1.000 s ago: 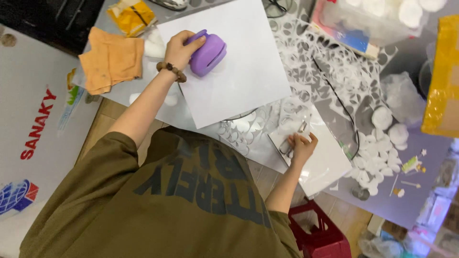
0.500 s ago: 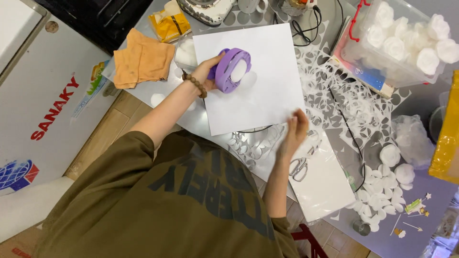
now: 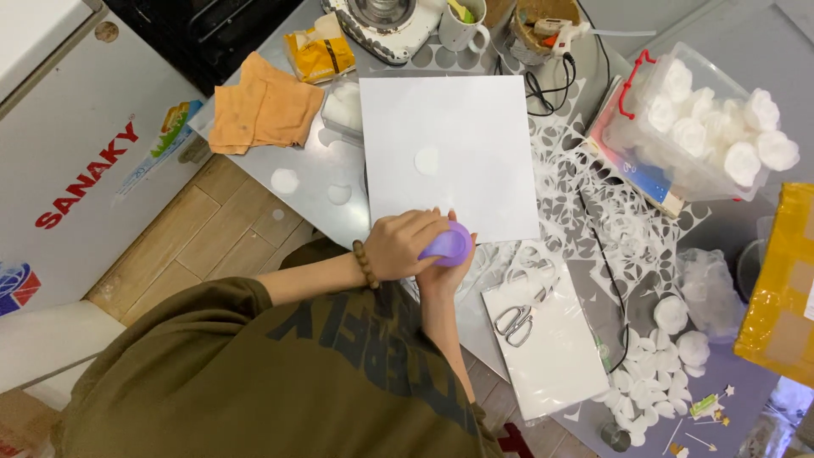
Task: Using a paper punch to create circular shapes from white paper and trimming excess paper with scissors.
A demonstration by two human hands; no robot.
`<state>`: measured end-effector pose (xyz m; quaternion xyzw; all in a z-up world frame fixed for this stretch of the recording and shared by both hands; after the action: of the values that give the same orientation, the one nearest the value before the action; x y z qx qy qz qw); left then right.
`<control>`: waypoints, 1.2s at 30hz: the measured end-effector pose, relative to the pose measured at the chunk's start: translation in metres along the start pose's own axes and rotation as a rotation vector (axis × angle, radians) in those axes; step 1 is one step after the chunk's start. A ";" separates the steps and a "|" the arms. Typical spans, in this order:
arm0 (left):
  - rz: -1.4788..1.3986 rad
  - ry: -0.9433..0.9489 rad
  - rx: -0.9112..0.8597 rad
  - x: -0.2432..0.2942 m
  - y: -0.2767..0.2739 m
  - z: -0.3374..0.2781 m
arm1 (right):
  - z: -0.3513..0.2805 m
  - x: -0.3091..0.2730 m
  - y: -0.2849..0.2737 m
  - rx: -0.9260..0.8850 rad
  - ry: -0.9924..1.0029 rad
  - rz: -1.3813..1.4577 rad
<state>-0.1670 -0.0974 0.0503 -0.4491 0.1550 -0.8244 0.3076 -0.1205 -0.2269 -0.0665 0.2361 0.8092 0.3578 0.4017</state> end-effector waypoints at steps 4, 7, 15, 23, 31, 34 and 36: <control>0.005 -0.008 -0.039 0.002 -0.006 -0.010 | -0.019 0.004 0.002 -0.038 0.092 -0.029; 0.004 -0.064 -0.056 -0.008 -0.008 -0.011 | -0.012 0.013 -0.017 -0.055 0.110 -0.105; -0.471 -0.753 0.013 -0.069 -0.009 0.000 | -0.014 -0.002 0.007 -0.042 0.148 -0.182; -1.280 -1.342 0.169 -0.087 0.006 -0.012 | -0.022 -0.018 0.029 -0.090 -0.059 -0.353; -0.813 -0.843 0.112 -0.050 0.004 -0.004 | -0.007 -0.015 0.039 0.093 0.109 -0.028; -0.318 -0.495 0.033 -0.015 -0.011 0.012 | 0.002 -0.004 0.020 0.070 0.046 -0.014; -0.106 -0.069 0.005 -0.007 -0.008 0.010 | 0.015 0.012 -0.009 -0.067 -0.008 0.062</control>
<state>-0.1583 -0.0867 0.0552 -0.4839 0.1182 -0.8241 0.2696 -0.1158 -0.2187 -0.0860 0.2487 0.7876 0.3960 0.4013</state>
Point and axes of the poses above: each hand's wrist, its own z-axis towards the middle knuckle, its own y-axis out of the palm, x = y × z, the point moved 1 cm from there along z, towards the middle knuckle, and after that the axes turned 12 degrees about -z, right-handed, at the moved point
